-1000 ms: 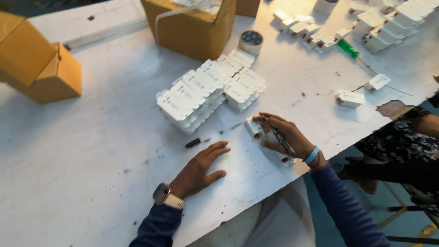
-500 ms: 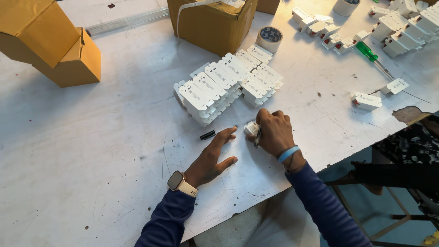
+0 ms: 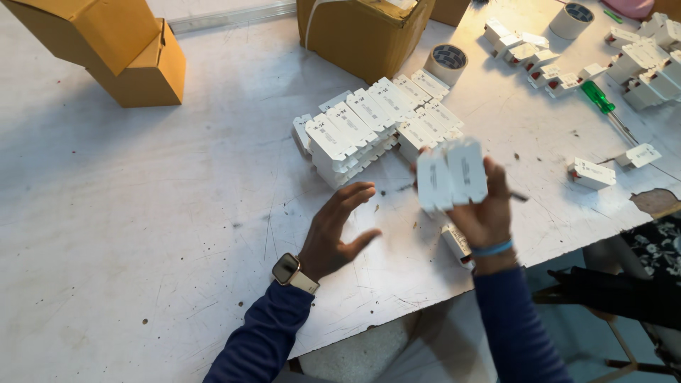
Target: The person repeatedly picks up small white plastic electrical components from a table, writes on them with a black marker, and places them into a cardboard box. Another person is visible in the background performing a similar task.
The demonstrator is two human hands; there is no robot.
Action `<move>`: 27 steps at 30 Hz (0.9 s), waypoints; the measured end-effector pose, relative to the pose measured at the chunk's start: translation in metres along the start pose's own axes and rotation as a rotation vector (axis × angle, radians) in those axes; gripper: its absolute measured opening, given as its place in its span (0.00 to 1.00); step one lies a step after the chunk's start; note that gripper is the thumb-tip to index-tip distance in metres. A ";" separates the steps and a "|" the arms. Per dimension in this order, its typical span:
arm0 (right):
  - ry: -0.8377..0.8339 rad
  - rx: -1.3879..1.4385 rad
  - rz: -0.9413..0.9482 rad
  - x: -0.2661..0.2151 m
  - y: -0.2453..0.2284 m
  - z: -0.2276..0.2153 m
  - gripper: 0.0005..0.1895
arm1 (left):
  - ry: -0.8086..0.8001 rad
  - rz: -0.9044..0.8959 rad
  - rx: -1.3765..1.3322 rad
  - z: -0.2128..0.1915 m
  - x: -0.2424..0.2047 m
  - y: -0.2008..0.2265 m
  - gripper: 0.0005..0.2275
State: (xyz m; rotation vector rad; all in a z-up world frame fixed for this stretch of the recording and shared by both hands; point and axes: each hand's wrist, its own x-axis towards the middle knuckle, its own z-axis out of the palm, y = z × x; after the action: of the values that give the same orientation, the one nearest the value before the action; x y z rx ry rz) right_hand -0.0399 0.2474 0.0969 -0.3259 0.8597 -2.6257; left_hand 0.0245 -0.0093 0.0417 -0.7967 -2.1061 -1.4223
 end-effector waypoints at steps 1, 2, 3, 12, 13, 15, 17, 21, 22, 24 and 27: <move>-0.011 0.062 0.051 -0.006 0.012 0.001 0.37 | 0.019 0.056 0.004 -0.001 0.001 0.002 0.35; -0.022 0.124 0.103 -0.010 0.021 0.002 0.39 | 0.038 0.111 0.009 0.000 0.003 0.003 0.39; -0.008 0.054 0.157 -0.015 0.030 0.000 0.37 | 0.052 0.160 0.014 0.000 0.001 0.006 0.43; 0.212 -0.230 0.361 -0.033 0.068 -0.022 0.23 | -0.215 0.103 0.109 0.001 -0.003 0.003 0.42; 0.204 -0.291 0.348 -0.035 0.069 -0.024 0.23 | -0.214 0.108 0.127 0.001 -0.004 0.001 0.41; 0.267 -0.508 0.339 -0.039 0.071 -0.026 0.22 | -0.214 0.119 0.160 0.002 -0.004 -0.002 0.39; 0.407 -0.818 0.347 -0.043 0.072 -0.024 0.22 | -0.235 0.096 0.167 0.003 -0.005 -0.003 0.40; 0.254 -1.434 -0.221 -0.040 0.056 -0.016 0.11 | -0.294 0.078 0.216 0.002 -0.006 -0.005 0.42; 0.263 -1.631 -0.364 -0.035 0.046 -0.016 0.10 | -0.306 0.077 0.233 0.002 -0.007 -0.005 0.40; 0.085 -1.890 -0.536 -0.018 0.024 -0.018 0.16 | -0.329 0.075 0.270 0.001 -0.006 -0.007 0.37; -0.275 -1.953 -0.404 0.004 -0.005 -0.026 0.26 | -0.344 0.072 0.239 0.000 -0.007 -0.009 0.41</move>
State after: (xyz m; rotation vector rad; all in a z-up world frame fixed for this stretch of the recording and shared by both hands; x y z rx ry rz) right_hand -0.0533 0.2632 0.0794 -1.2513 3.0135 -0.9012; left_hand 0.0232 -0.0136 0.0310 -1.0667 -2.4168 -1.0262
